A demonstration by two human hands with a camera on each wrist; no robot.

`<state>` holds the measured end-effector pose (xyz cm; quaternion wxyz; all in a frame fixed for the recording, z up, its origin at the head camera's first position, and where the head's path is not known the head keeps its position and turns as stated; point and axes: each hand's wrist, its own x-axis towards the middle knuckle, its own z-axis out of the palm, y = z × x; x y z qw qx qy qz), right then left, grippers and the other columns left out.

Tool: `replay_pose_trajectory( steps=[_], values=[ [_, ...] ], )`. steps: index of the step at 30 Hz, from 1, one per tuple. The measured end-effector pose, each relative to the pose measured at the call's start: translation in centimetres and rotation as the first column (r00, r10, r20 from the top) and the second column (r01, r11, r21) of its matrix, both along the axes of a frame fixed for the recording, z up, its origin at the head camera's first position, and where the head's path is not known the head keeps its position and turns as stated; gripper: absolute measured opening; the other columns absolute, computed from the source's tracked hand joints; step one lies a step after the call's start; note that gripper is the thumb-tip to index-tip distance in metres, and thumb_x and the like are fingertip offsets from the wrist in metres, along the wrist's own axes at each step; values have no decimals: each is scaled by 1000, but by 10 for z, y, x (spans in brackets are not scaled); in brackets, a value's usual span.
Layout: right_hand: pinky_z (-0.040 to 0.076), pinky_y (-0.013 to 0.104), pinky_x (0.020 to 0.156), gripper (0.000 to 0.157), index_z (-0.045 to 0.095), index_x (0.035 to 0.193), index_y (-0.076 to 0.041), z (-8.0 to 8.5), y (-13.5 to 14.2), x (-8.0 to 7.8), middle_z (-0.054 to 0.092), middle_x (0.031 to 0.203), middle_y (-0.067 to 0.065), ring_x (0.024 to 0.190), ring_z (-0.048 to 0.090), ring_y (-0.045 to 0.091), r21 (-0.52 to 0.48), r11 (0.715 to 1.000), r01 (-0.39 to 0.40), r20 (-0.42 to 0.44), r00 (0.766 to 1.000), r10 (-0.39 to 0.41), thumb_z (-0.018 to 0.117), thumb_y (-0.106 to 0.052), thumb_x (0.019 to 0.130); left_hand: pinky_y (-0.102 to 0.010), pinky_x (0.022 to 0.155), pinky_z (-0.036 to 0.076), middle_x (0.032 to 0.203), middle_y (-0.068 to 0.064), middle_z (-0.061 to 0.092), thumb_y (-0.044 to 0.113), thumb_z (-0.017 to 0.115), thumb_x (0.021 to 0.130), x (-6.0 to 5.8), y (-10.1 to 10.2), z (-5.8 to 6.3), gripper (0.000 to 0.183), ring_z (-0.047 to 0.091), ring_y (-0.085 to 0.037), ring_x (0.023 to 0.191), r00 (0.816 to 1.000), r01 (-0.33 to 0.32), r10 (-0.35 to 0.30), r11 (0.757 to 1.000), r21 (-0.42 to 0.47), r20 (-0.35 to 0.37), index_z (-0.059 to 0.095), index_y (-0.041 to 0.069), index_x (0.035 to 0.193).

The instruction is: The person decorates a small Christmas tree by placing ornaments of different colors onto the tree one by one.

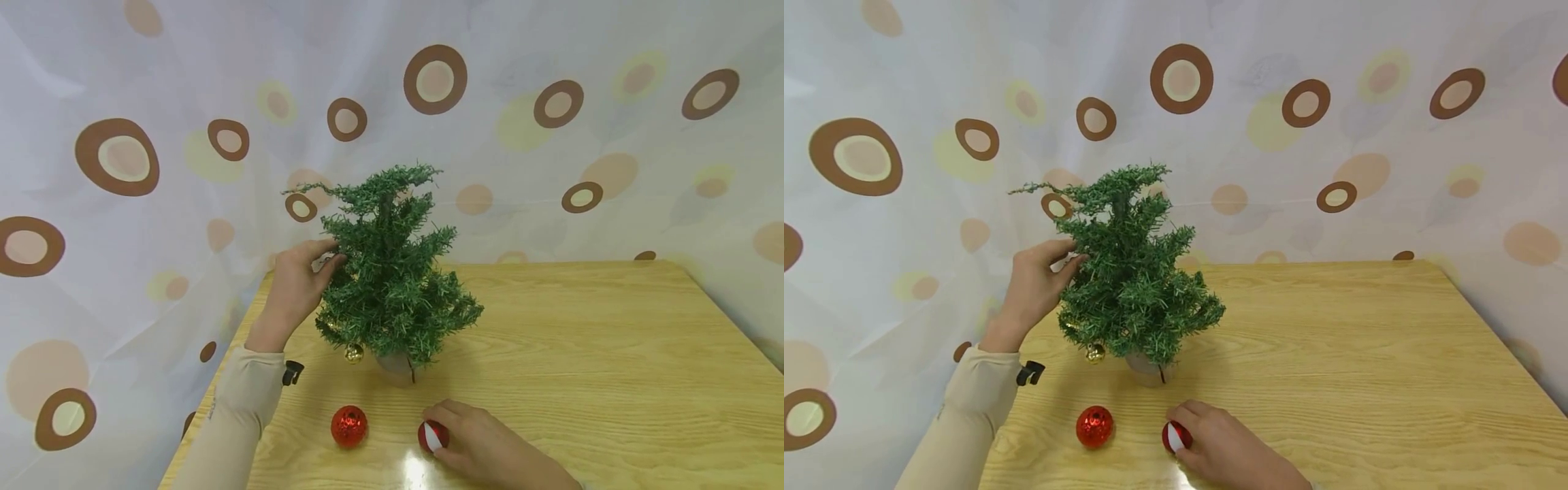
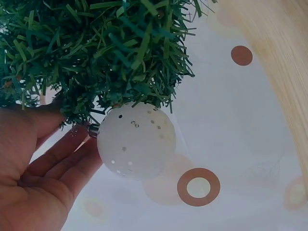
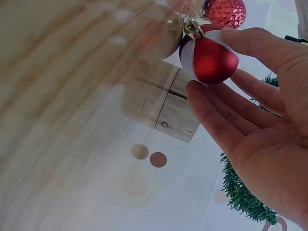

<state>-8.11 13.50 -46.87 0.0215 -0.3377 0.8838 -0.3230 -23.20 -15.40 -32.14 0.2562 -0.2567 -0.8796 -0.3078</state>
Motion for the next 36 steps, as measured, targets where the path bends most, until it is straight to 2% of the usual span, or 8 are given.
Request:
replay_pose_trajectory(
  steps=[3, 9, 13, 19, 24, 27, 31, 36],
  values=[
    [56, 18, 75, 27, 71, 123, -12, 0, 0, 0, 67, 112, -5, 94, 60, -1, 20, 1000, -8, -24, 1000, 9, 75, -15, 97, -53, 99, 59, 126, -26, 73, 11, 77, 97, -1, -2, -1, 34, 74, -41, 114, 1000, 9, -9, 1000, 1, -9, 73, -5, 127],
    [54, 16, 74, 25, 72, 120, -13, -1, 0, 0, 64, 113, -5, 92, 57, 1, 37, 999, -37, -71, 997, 40, 75, -11, 95, -52, 99, 59, 127, -24, 74, 11, 77, 96, 2, -5, -4, 36, 74, -39, 113, 999, 37, -36, 999, 14, -39, 73, -3, 130],
    [52, 16, 73, 24, 71, 117, -17, -1, 1, -1, 60, 112, -7, 90, 55, 2, 41, 997, -59, -43, 997, 61, 74, -10, 94, -52, 96, 61, 124, -23, 75, 8, 75, 97, 4, -9, -6, 36, 76, -37, 109, 995, 67, -65, 997, 29, -72, 72, -2, 131],
    [54, 18, 77, 29, 70, 117, -20, 5, 0, 1, 59, 116, -10, 93, 55, -1, 2, 1000, -16, 25, 1000, 16, 76, -10, 91, -52, 91, 62, 118, -22, 77, 4, 72, 99, 10, -13, -8, 35, 78, -36, 102, 992, 76, -69, 995, 67, -110, 72, 1, 134],
    [56, 19, 79, 41, 66, 119, -19, 10, 1, 2, 60, 115, -11, 94, 57, -1, -87, 996, -7, -110, 994, -3, 80, -4, 83, -49, 76, 60, 111, -21, 79, 4, 73, 98, 17, -16, -10, 32, 79, -35, 96, 988, 59, -49, 996, 71, -143, 74, 1, 130],
    [59, 22, 79, 49, 65, 125, -16, 13, 2, 1, 61, 117, -8, 95, 60, 0, -119, 993, 1, -193, 981, -24, 82, -4, 81, -50, 80, 62, 109, -20, 80, 2, 74, 97, 22, -17, -10, 31, 79, -35, 95, 985, 57, -43, 995, 82, -168, 75, 1, 128],
    [61, 22, 81, 60, 66, 131, -13, 18, 4, 0, 63, 122, -1, 96, 66, 5, -160, 987, 12, -320, 945, -64, 85, -4, 75, -51, 86, 63, 106, -18, 81, 1, 74, 96, 29, -17, -8, 28, 79, -32, 94, 977, 63, -41, 993, 100, -211, 77, 1, 124],
    [55, 14, 85, 64, 68, 131, -11, 23, 6, -3, 64, 121, 3, 94, 68, 11, -237, 971, -26, -446, 891, -85, 86, -1, 71, -46, 83, 64, 103, -16, 81, 0, 76, 94, 39, -14, -5, 24, 79, -28, 90, 963, 112, -89, 991, 77, -253, 79, -3, 118]
  ],
)
